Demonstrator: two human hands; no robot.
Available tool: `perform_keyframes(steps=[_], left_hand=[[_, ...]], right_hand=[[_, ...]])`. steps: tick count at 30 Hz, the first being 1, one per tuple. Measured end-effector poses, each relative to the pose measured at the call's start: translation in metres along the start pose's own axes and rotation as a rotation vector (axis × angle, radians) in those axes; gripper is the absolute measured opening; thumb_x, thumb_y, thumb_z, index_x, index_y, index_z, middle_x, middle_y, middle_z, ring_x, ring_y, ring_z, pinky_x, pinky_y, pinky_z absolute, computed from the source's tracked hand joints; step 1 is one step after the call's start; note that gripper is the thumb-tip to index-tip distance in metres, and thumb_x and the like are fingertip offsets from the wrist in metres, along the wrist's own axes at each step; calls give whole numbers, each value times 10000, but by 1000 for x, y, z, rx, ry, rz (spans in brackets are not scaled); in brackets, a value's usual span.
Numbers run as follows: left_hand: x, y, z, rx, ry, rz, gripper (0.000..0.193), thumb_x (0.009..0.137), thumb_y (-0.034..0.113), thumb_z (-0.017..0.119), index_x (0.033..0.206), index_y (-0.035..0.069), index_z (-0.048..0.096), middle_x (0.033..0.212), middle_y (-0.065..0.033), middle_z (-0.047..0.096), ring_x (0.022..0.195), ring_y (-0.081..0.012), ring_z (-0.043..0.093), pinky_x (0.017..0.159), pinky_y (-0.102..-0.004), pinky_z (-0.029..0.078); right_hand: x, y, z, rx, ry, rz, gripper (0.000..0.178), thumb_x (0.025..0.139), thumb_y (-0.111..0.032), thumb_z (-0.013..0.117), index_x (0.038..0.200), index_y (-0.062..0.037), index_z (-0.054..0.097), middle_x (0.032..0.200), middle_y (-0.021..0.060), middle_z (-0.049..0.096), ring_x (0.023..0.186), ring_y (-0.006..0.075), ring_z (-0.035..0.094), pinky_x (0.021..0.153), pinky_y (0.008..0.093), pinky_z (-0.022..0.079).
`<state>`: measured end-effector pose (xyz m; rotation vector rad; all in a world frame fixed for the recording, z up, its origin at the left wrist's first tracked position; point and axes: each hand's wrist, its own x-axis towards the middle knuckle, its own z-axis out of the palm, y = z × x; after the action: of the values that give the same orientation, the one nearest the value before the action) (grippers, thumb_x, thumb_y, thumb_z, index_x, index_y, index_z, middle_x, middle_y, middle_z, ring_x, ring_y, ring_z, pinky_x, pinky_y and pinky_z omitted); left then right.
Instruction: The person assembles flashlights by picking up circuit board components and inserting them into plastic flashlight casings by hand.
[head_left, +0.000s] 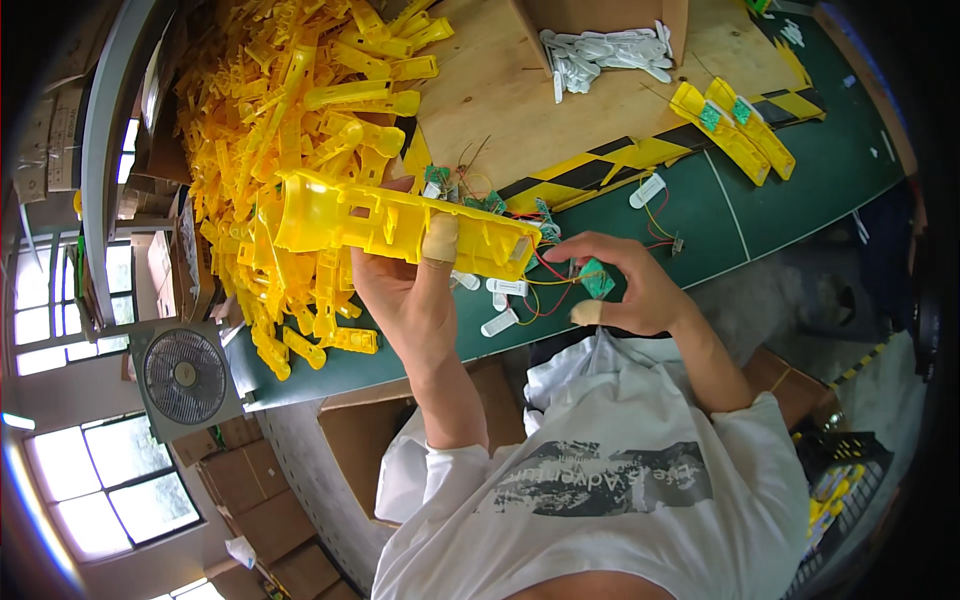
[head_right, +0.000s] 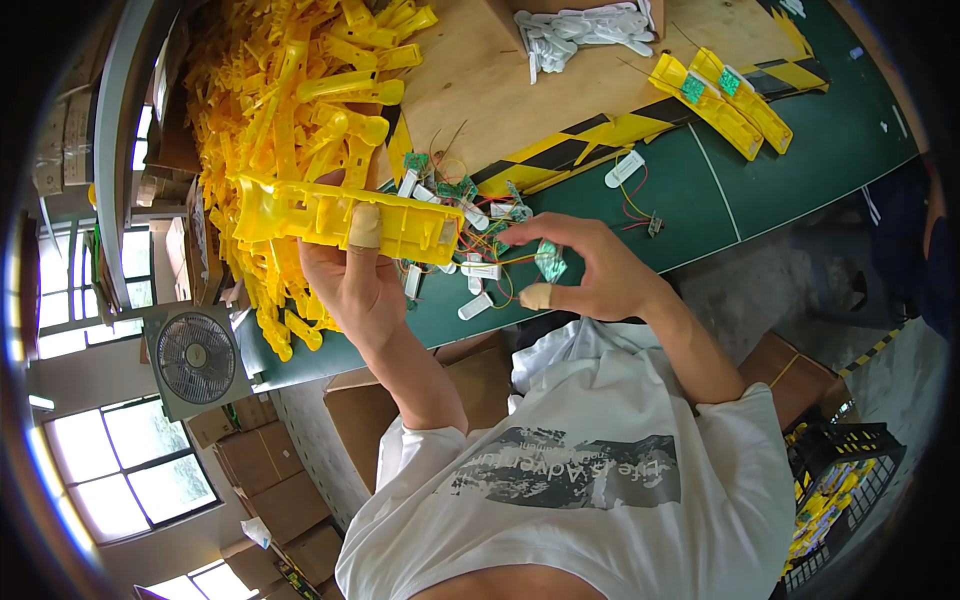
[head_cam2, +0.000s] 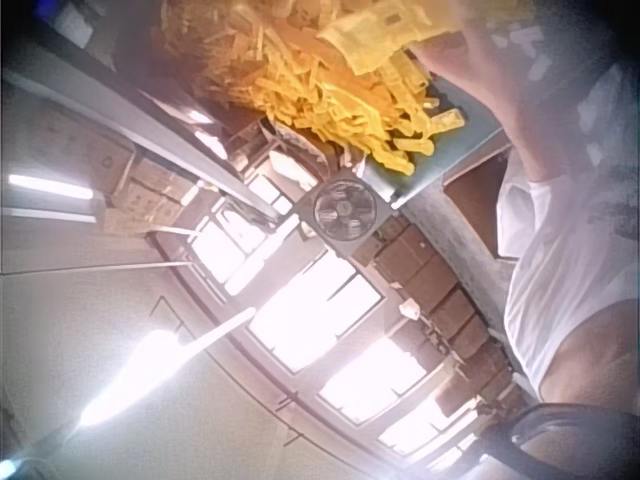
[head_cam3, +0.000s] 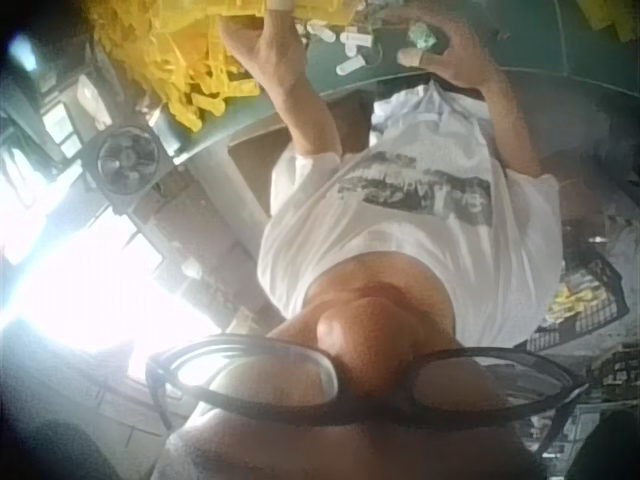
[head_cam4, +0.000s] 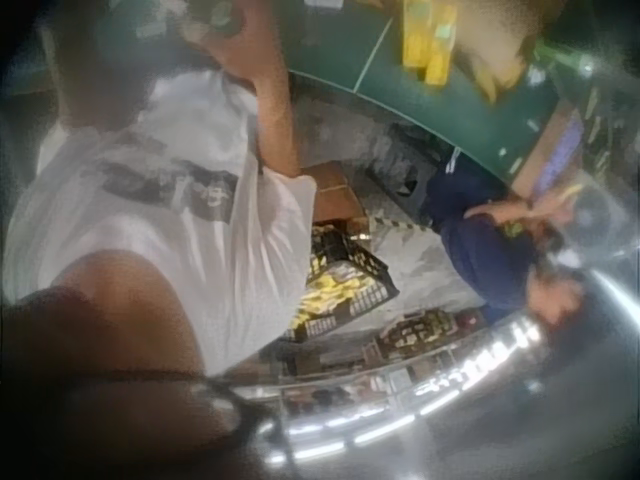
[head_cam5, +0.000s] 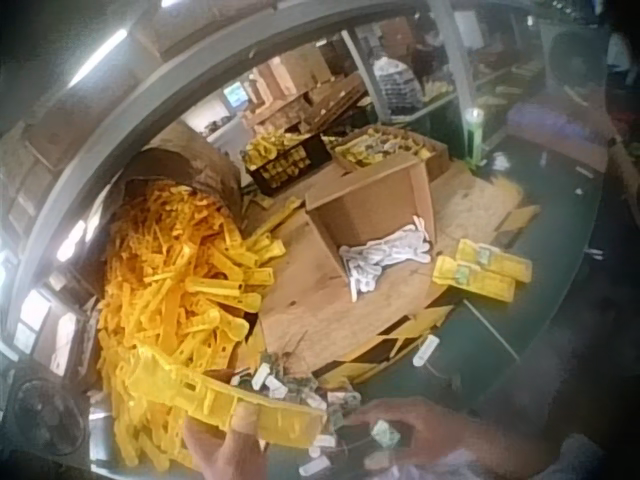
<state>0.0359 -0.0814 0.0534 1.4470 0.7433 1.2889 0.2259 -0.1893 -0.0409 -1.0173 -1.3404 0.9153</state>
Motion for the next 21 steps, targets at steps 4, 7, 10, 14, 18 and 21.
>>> perform_keyframes(steps=[4, 7, 10, 14, 18, 21], left_hand=[[0, 5, 4, 37, 114, 71, 491, 873, 20, 712, 1301, -32, 477, 1225, -107, 577, 1053, -149, 587, 953, -323, 466], [-2, 4, 3, 192, 199, 123, 486, 897, -19, 628, 1337, -34, 422, 1188, -127, 585, 1038, -159, 603, 940, -311, 476], [-5, -8, -9, 201, 66, -13, 546, 889, -72, 515, 1397, -9, 327, 1167, -151, 571, 991, -187, 628, 864, -301, 521], [-14, -20, -5, 19, 15, -215, 672, 855, -92, 473, 1458, 56, 217, 1183, -172, 542, 885, -211, 646, 741, -300, 557], [-33, -35, -2, 53, -47, -189, 841, 822, -80, 526, 1510, 151, 100, 1231, -186, 503, 763, -218, 635, 658, -305, 563], [-43, -45, 5, -12, -175, -246, 718, 858, -6, 634, 1465, 115, 269, 1208, -165, 504, 824, -204, 629, 669, -294, 546]], right_hand=[[-10, 10, 8, 289, 23, 172, 442, 748, -113, 814, 1152, -27, 658, 997, 96, 672, 874, 152, 645, 786, 282, 513], [-6, 13, 7, 120, 143, -11, 431, 748, -61, 809, 1150, -31, 657, 943, 71, 660, 795, 125, 641, 711, 247, 514], [-1, 2, 2, 2, 196, -90, 436, 723, -74, 827, 1122, -30, 657, 932, 53, 655, 763, 107, 621, 669, 242, 506], [6, -10, -14, 43, 105, 63, 418, 706, -129, 834, 1072, -36, 656, 904, 54, 667, 679, 97, 606, 596, 231, 466], [25, -24, -24, -167, -100, 123, 383, 713, -216, 851, 1003, -36, 677, 849, 45, 671, 529, 83, 559, 503, 223, 425], [32, -15, -20, -262, -23, -34, 361, 726, -279, 853, 916, -23, 683, 795, 38, 677, 517, 83, 563, 487, 220, 417]])
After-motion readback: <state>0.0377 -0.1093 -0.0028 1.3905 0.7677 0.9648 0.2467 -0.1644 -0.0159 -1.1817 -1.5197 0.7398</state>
